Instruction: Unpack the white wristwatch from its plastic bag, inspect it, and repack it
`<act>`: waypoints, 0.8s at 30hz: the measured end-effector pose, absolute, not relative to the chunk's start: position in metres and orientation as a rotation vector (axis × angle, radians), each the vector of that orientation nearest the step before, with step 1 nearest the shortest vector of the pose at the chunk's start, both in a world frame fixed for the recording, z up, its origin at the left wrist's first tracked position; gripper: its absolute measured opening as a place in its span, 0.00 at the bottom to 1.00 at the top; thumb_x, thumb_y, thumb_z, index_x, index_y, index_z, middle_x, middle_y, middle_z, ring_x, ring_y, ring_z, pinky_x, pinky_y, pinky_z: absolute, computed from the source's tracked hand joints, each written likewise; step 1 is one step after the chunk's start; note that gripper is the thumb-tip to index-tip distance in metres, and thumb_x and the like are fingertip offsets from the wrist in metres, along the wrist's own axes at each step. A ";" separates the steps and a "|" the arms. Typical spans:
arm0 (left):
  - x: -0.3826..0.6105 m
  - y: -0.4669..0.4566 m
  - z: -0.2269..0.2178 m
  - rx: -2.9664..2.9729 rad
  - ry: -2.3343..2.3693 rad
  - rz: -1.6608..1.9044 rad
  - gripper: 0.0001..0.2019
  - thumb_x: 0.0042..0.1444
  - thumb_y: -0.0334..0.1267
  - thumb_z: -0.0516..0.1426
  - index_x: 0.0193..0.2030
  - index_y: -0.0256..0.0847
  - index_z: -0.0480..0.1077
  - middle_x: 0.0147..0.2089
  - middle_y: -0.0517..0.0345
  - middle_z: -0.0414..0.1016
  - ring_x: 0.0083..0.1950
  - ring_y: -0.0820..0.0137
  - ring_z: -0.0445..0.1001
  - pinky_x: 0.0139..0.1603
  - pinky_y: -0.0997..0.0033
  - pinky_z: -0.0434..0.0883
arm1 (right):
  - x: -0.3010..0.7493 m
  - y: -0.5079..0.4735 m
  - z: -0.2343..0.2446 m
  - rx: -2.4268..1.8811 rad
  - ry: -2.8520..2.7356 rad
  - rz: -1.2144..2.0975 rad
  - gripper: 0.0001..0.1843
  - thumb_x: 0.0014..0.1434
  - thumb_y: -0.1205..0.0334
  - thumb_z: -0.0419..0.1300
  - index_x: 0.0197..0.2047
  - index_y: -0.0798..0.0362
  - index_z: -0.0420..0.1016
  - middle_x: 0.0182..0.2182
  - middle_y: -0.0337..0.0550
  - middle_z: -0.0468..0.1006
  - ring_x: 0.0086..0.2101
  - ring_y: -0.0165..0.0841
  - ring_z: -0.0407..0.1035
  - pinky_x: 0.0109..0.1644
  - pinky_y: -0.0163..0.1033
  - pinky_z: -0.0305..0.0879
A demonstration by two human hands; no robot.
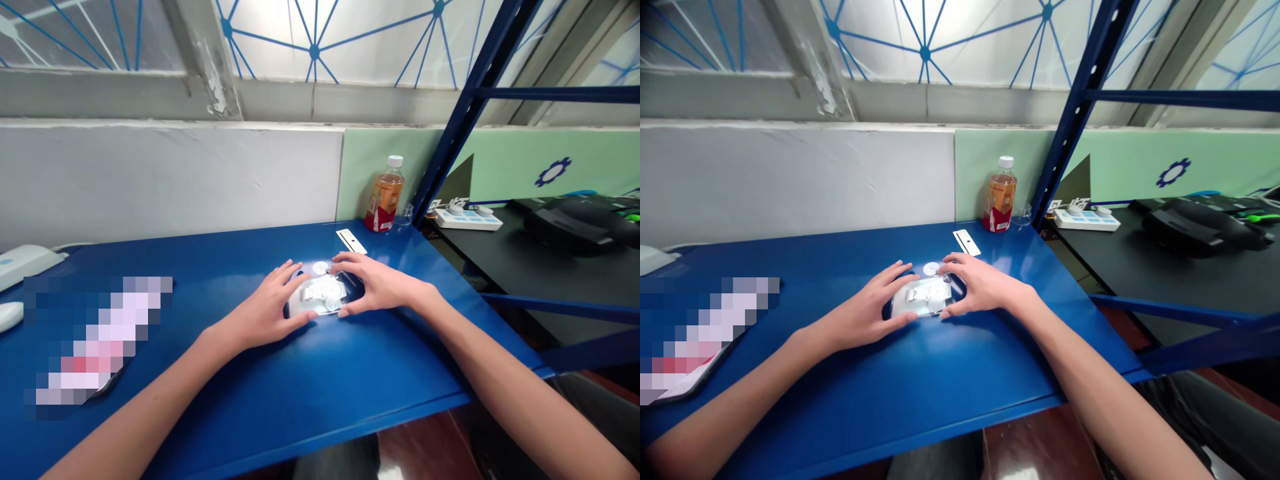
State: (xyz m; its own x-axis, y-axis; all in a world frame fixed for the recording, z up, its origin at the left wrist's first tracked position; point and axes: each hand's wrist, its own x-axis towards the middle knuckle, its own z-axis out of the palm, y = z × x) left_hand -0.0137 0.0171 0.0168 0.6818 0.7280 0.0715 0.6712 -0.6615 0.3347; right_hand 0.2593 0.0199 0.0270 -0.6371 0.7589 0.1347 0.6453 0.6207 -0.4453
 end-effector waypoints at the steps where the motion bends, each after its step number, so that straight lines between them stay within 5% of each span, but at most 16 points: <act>1: -0.013 0.017 0.016 2.613 1.118 0.299 0.34 0.61 0.60 0.53 0.68 0.44 0.58 0.73 0.45 0.52 0.75 0.48 0.44 0.68 0.43 0.57 | 0.259 0.020 0.027 -1.131 -2.539 0.520 0.44 0.47 0.39 0.69 0.61 0.54 0.68 0.62 0.58 0.63 0.61 0.51 0.60 0.64 0.54 0.59; 24: -0.012 0.020 0.014 2.498 1.191 0.340 0.37 0.54 0.62 0.59 0.65 0.43 0.64 0.71 0.43 0.57 0.73 0.44 0.47 0.67 0.40 0.56 | 0.257 0.019 0.027 -1.187 -2.546 0.666 0.42 0.49 0.44 0.70 0.65 0.46 0.66 0.67 0.53 0.59 0.67 0.51 0.50 0.67 0.58 0.52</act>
State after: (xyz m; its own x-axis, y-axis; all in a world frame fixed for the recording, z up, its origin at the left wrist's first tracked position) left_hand -0.0117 0.0202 0.0143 0.6173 0.7841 0.0640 0.6998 -0.5844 0.4108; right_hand 0.2569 0.0192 0.0268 -0.6351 0.7716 0.0351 0.6557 0.5626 -0.5036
